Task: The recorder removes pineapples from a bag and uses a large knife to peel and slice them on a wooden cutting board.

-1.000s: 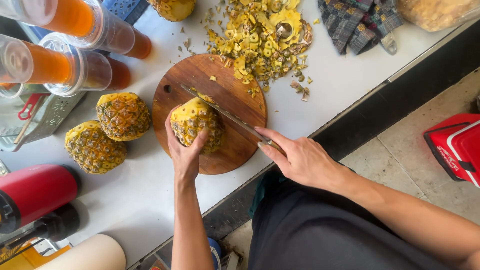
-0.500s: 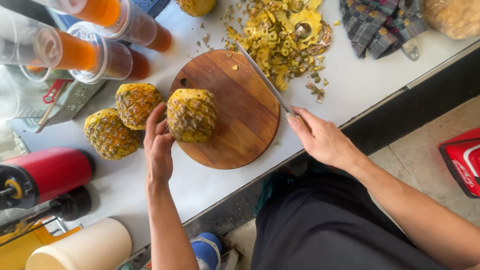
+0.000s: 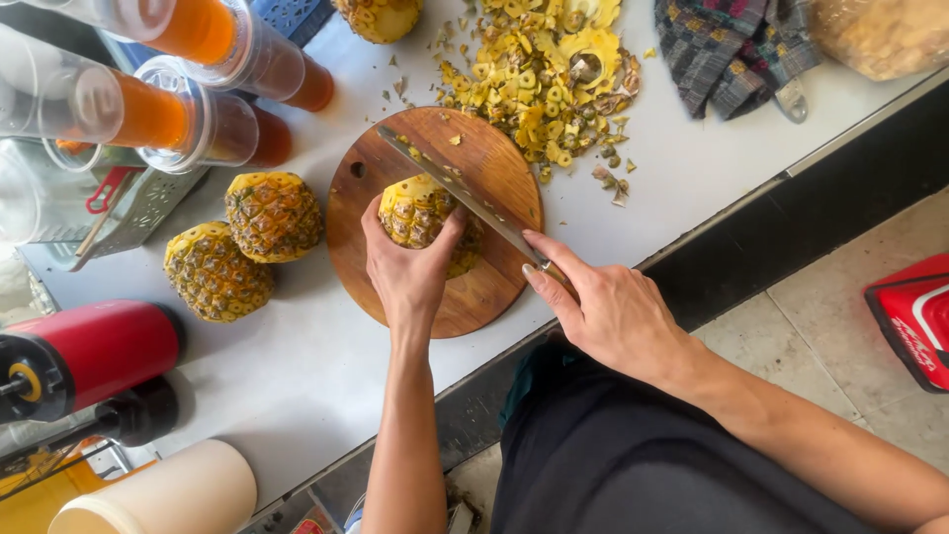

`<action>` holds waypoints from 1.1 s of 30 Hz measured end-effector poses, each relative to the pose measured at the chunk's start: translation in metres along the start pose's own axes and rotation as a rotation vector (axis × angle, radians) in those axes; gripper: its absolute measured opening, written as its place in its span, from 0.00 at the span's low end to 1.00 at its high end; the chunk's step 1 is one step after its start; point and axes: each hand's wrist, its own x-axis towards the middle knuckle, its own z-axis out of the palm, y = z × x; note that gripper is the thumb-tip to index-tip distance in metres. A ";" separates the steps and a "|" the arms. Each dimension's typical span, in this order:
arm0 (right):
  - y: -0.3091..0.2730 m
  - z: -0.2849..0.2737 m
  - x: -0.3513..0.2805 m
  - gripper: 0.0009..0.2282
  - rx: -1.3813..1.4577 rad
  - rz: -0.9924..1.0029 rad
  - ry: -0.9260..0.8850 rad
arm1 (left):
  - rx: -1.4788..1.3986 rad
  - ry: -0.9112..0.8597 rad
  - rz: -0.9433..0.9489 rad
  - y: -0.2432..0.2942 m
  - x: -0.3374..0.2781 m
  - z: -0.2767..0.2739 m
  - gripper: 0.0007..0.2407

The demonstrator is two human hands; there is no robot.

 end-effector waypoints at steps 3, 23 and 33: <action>0.002 -0.001 -0.006 0.22 -0.019 -0.024 0.041 | -0.032 -0.006 0.070 0.015 -0.015 -0.001 0.39; 0.009 0.011 0.001 0.22 -0.031 -0.040 0.026 | -0.154 0.000 0.246 -0.030 -0.005 0.002 0.39; 0.020 0.008 0.002 0.21 -0.023 -0.011 -0.032 | -0.223 -0.035 0.248 -0.037 0.008 0.002 0.37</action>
